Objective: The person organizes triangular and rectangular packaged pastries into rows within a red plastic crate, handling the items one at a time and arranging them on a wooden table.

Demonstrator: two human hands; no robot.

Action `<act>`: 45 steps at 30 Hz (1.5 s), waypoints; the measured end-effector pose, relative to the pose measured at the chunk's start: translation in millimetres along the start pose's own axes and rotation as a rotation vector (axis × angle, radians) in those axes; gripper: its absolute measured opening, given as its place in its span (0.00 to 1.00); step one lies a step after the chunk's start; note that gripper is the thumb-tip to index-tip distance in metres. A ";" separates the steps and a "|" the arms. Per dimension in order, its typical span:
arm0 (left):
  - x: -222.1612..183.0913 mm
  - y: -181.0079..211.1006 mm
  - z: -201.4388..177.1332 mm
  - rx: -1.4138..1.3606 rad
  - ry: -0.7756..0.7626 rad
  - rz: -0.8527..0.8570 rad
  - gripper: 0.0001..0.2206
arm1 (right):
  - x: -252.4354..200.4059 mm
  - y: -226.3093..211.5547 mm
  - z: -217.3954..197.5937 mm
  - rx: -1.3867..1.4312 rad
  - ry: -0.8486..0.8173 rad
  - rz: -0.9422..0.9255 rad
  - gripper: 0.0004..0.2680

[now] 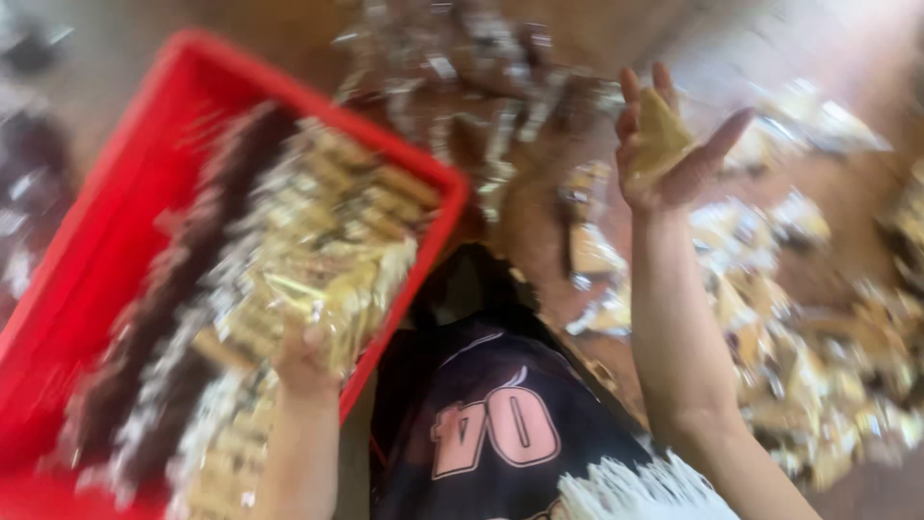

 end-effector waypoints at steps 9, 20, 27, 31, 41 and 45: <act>-116.8 197.7 17.9 0.382 0.347 0.542 0.26 | 84.3 303.9 92.6 -0.120 -0.120 0.785 0.33; -188.7 245.8 -47.1 1.200 0.814 0.122 0.29 | 33.4 575.8 99.3 -1.876 -0.711 0.971 0.15; -141.4 237.8 -58.8 1.946 0.838 -0.342 0.35 | 42.7 632.8 74.0 -2.358 -1.058 1.133 0.13; -127.1 239.8 -48.7 2.049 0.778 -0.172 0.38 | 60.8 639.6 70.1 -2.320 -1.057 0.832 0.14; -109.9 224.8 -45.6 2.119 0.485 -0.232 0.46 | 55.9 651.2 17.8 -2.061 -1.036 0.877 0.21; -113.3 224.1 -40.3 2.195 0.428 -0.138 0.47 | 59.9 650.8 26.2 -2.061 -0.978 1.001 0.22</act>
Point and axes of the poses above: each hand's wrist, its own x-axis towards the middle knuckle, its own z-axis out of the palm, y = z × x, the point moved 9 cm from there along x, towards the middle knuckle, and after that the axes turned 8 degrees about z, right-handed, at the moved point
